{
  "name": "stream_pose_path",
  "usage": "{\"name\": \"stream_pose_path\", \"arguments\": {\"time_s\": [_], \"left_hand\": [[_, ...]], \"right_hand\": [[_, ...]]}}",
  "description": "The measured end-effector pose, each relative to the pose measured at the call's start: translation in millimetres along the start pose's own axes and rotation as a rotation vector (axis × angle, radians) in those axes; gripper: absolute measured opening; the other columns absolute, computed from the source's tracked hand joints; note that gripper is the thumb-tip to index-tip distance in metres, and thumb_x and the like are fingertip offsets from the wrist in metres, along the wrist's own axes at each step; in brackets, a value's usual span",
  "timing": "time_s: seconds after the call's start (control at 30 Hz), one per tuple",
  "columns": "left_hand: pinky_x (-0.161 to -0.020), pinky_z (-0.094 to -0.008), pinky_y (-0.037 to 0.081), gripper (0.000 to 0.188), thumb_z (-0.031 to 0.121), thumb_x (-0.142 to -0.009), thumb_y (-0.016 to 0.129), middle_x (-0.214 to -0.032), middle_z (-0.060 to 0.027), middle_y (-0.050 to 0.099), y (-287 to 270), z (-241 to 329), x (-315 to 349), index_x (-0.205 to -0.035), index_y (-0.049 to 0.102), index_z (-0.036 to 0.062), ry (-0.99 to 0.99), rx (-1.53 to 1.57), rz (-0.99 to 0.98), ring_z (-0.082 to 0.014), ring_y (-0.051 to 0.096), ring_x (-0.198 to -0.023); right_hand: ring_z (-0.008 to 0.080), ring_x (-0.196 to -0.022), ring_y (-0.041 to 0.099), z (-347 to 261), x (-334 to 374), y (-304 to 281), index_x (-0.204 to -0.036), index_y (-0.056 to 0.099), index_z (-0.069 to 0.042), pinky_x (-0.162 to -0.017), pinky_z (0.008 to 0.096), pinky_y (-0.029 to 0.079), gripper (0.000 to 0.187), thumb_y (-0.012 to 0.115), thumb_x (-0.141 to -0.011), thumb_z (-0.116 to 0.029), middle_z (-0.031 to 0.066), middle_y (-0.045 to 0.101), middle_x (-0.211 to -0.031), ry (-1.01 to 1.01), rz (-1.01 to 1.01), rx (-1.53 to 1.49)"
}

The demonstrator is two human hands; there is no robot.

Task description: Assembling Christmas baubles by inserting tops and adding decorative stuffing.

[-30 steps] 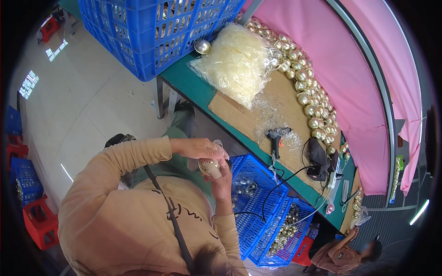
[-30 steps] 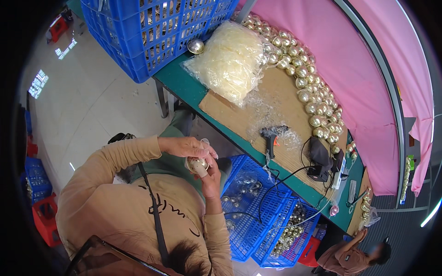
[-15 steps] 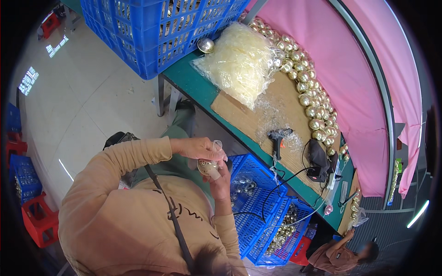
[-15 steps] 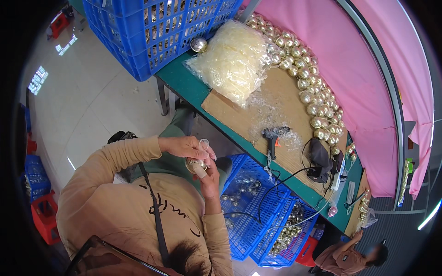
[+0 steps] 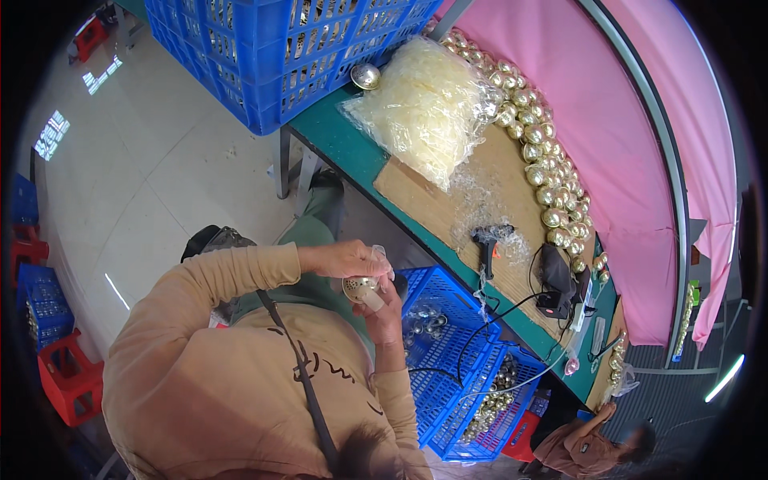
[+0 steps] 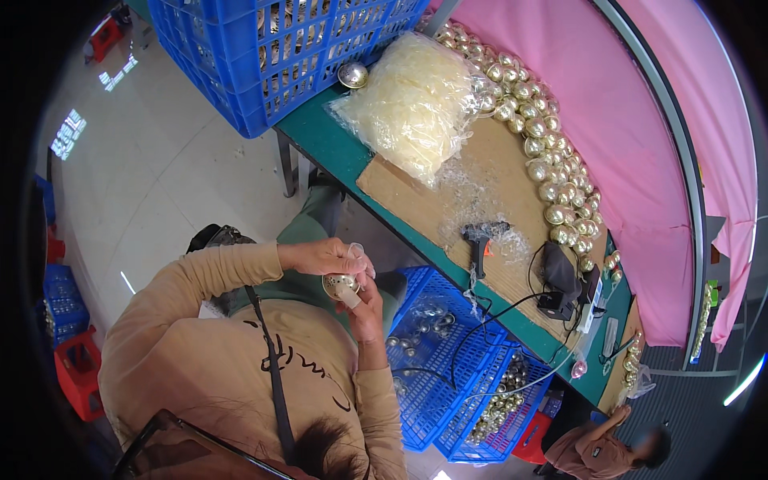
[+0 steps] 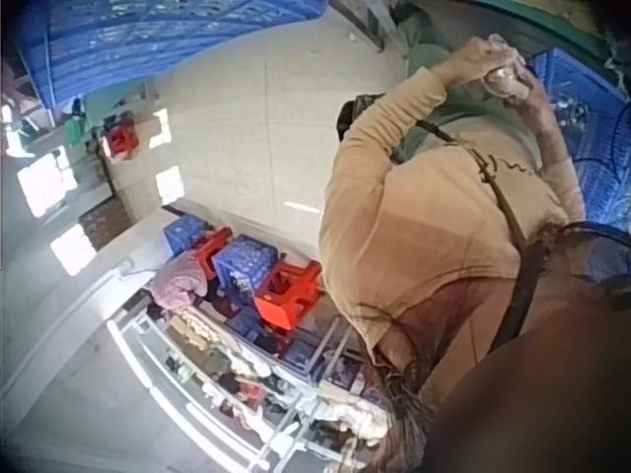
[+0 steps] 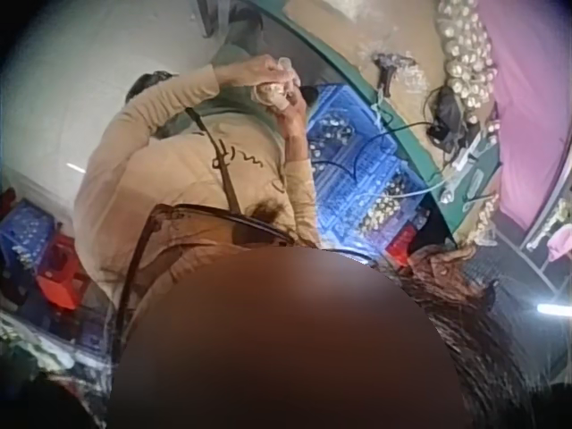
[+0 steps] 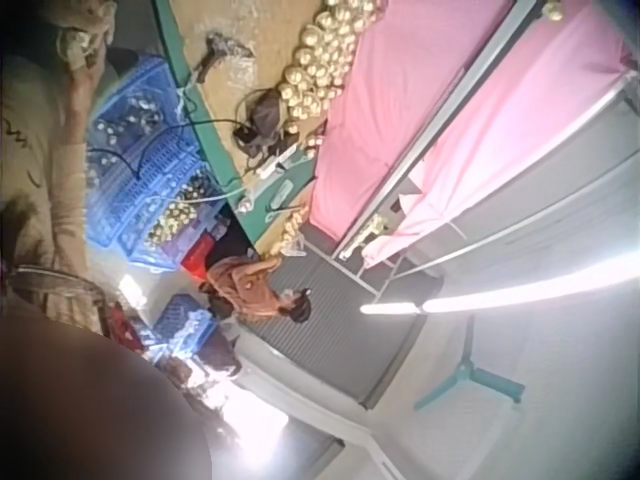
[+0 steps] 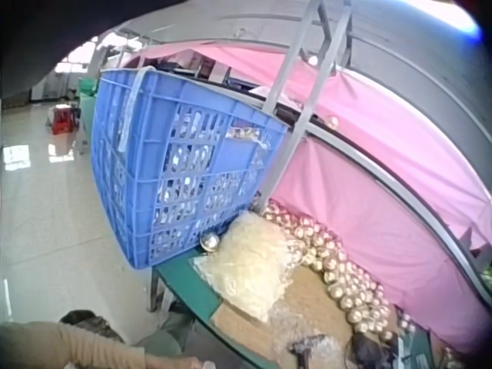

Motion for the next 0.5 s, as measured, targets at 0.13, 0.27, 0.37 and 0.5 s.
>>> {"name": "stream_pose_path", "arguments": {"time_s": [0.13,0.27,0.37,0.5], "left_hand": [[-0.092,-0.0333,0.037,0.043,0.036,-0.096,0.041,-0.113,-0.013,0.056,1,-3,3,-0.095,0.065,-0.0001,0.047,-0.043,0.014,-0.0211,0.049,-0.106],[-0.093,-0.0336,0.036,0.046,0.04,-0.095,0.04,-0.118,-0.0135,0.053,-1,-10,6,-0.1,0.064,0.0005,0.037,0.081,0.03,-0.0213,0.048,-0.108],[-0.094,-0.0336,0.036,0.046,0.041,-0.094,0.042,-0.12,-0.0132,0.051,-2,-7,7,-0.103,0.063,0.0012,0.067,0.087,-0.013,-0.0216,0.046,-0.111],[-0.096,-0.0348,0.035,0.041,0.039,-0.091,0.051,-0.122,-0.0118,0.051,-1,3,7,-0.106,0.063,0.0029,0.131,-0.091,-0.077,-0.0225,0.045,-0.114]], "right_hand": [[0.0163,-0.075,0.059,0,0,3,-0.122,0.045,-0.005,-0.054,0.0243,0.046,0.053,0.066,-0.076,-0.022,0.0069,0.058,-0.097,-0.017,0.027,0.014],[0.0164,-0.075,0.059,-3,-1,5,-0.125,0.043,-0.005,-0.054,0.0239,0.046,0.057,0.065,-0.075,-0.023,0.007,0.058,-0.098,-0.011,0.023,0.001],[0.0164,-0.075,0.059,-1,1,3,-0.126,0.042,-0.005,-0.054,0.0236,0.046,0.058,0.065,-0.075,-0.024,0.007,0.058,-0.098,0.006,0.045,0.028],[0.0165,-0.074,0.059,-6,0,5,-0.125,0.043,-0.005,-0.054,0.0234,0.046,0.058,0.065,-0.075,-0.024,0.007,0.058,-0.098,-0.003,0.038,0.014]]}}
Point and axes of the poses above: each hand's wrist, its own x-axis away from the middle knuckle, its own y-axis out of the palm, z = x × y, the point moved 3 cm from there along -x, towards the middle knuckle
